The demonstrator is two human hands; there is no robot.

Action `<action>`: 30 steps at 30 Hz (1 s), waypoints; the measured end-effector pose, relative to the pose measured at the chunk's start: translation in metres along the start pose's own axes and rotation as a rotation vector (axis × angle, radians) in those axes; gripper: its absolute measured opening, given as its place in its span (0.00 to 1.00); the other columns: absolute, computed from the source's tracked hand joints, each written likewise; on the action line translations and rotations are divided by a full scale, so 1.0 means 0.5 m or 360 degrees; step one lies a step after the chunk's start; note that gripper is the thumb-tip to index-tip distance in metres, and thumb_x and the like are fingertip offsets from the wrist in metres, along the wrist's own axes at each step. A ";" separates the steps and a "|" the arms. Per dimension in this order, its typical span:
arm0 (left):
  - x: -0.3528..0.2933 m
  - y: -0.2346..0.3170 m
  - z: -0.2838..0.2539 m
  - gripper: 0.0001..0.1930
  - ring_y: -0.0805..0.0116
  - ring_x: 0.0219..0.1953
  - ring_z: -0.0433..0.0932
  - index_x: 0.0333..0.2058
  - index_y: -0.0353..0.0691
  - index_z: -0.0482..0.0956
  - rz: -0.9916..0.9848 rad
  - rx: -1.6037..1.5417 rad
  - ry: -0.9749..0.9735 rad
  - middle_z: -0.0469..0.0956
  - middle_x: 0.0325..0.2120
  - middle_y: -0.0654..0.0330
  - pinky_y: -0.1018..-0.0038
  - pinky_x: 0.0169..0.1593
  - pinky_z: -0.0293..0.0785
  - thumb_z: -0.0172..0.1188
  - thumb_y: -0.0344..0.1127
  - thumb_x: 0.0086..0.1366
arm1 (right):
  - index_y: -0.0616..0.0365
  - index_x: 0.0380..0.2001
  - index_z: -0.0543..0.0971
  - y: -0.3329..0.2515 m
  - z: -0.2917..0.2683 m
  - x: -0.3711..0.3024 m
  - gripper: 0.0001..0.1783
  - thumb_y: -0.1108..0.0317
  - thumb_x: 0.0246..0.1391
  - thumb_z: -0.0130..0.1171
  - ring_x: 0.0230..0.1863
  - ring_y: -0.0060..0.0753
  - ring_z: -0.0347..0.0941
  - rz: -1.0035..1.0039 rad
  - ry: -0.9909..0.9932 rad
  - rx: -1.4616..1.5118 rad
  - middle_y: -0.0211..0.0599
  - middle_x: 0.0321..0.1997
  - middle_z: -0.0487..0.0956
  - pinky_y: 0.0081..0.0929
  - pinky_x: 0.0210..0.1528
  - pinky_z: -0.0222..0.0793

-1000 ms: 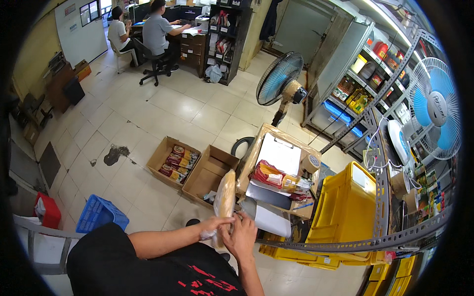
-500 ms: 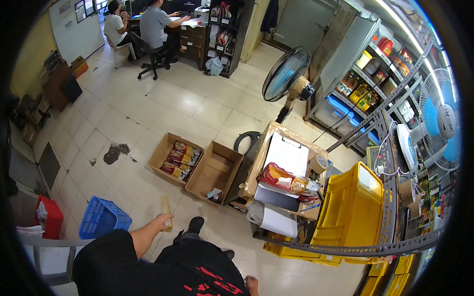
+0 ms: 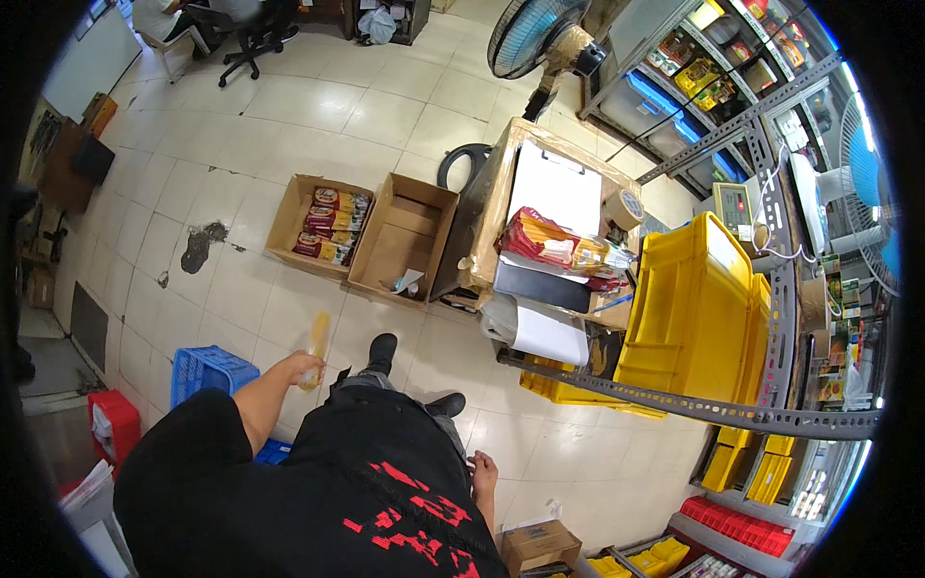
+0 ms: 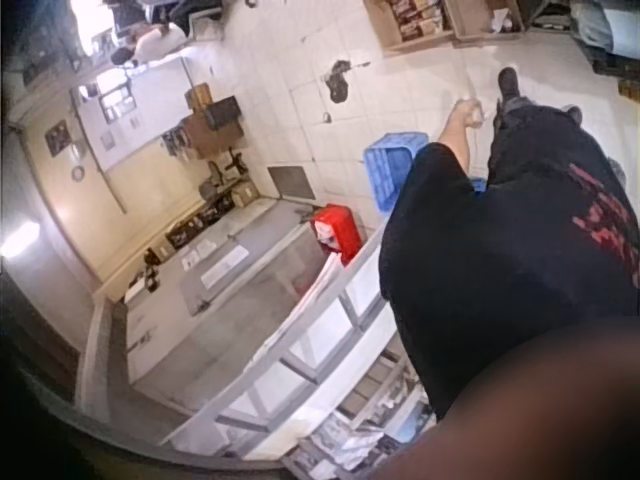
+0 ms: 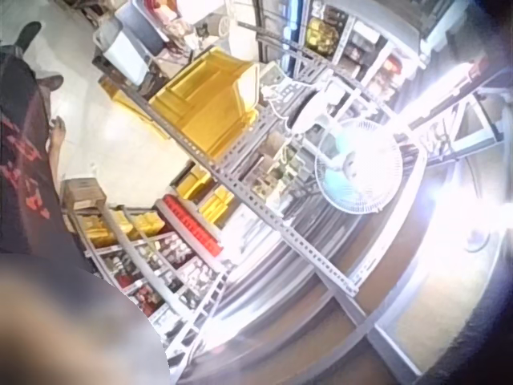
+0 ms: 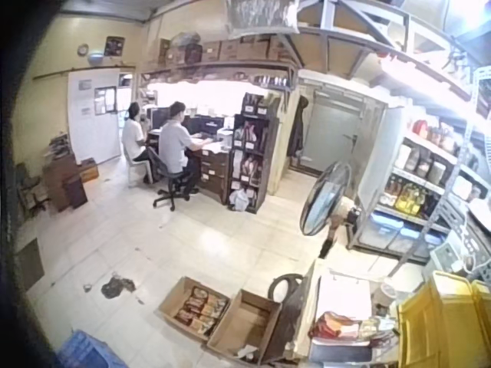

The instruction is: The person writes on a document at a desk, then walks to a storage shelf to retrieve a plastic bag. They place a bundle of spaghetti into the bag, weigh it on a scale, and place the bagged pasta into a cardboard box.

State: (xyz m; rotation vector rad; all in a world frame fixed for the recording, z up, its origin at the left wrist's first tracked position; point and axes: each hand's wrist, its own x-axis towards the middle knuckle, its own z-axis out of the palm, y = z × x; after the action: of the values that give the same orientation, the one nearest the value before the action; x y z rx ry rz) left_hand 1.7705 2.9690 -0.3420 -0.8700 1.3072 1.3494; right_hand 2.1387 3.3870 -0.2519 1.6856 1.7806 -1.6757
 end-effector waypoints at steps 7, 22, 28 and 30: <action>0.084 0.062 -0.009 0.11 0.56 0.24 0.80 0.39 0.30 0.77 0.0139 0.0087 0.0280 0.77 0.24 0.52 0.58 0.25 0.77 0.65 0.27 0.58 | 0.56 0.56 0.75 -0.112 0.035 -0.080 0.18 0.63 0.66 0.52 0.35 0.34 0.81 0.0173 0.0068 0.0101 0.40 0.43 0.83 0.28 0.31 0.74; 0.128 0.464 0.019 0.36 0.44 0.61 0.71 0.64 0.37 0.65 0.0531 -0.0222 0.1046 0.74 0.58 0.47 0.51 0.62 0.69 0.63 0.50 0.61 | 0.61 0.55 0.76 0.263 0.019 0.046 0.24 0.54 0.66 0.52 0.38 0.38 0.80 0.0137 0.0072 0.0164 0.46 0.45 0.82 0.33 0.37 0.77; 0.168 0.341 0.070 0.23 0.47 0.51 0.79 0.50 0.38 0.80 0.0832 0.1085 0.1006 0.80 0.48 0.44 0.59 0.54 0.74 0.61 0.45 0.60 | 0.62 0.52 0.78 0.117 0.024 0.003 0.22 0.55 0.64 0.55 0.37 0.38 0.81 0.0073 0.0184 0.0176 0.46 0.40 0.84 0.32 0.38 0.78; 0.183 0.285 0.088 0.16 0.55 0.42 0.82 0.46 0.45 0.83 0.0742 0.1303 0.0650 0.83 0.38 0.54 0.60 0.43 0.78 0.60 0.44 0.61 | 0.62 0.51 0.79 0.072 0.032 -0.013 0.22 0.55 0.64 0.57 0.37 0.37 0.81 -0.0011 0.0209 0.0190 0.46 0.39 0.84 0.32 0.38 0.78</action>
State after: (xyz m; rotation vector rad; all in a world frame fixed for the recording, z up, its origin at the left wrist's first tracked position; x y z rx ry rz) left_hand 1.6196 3.0440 -0.3892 -0.2672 2.2552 0.8239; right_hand 2.1605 3.3613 -0.2735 1.8824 1.7760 -1.7439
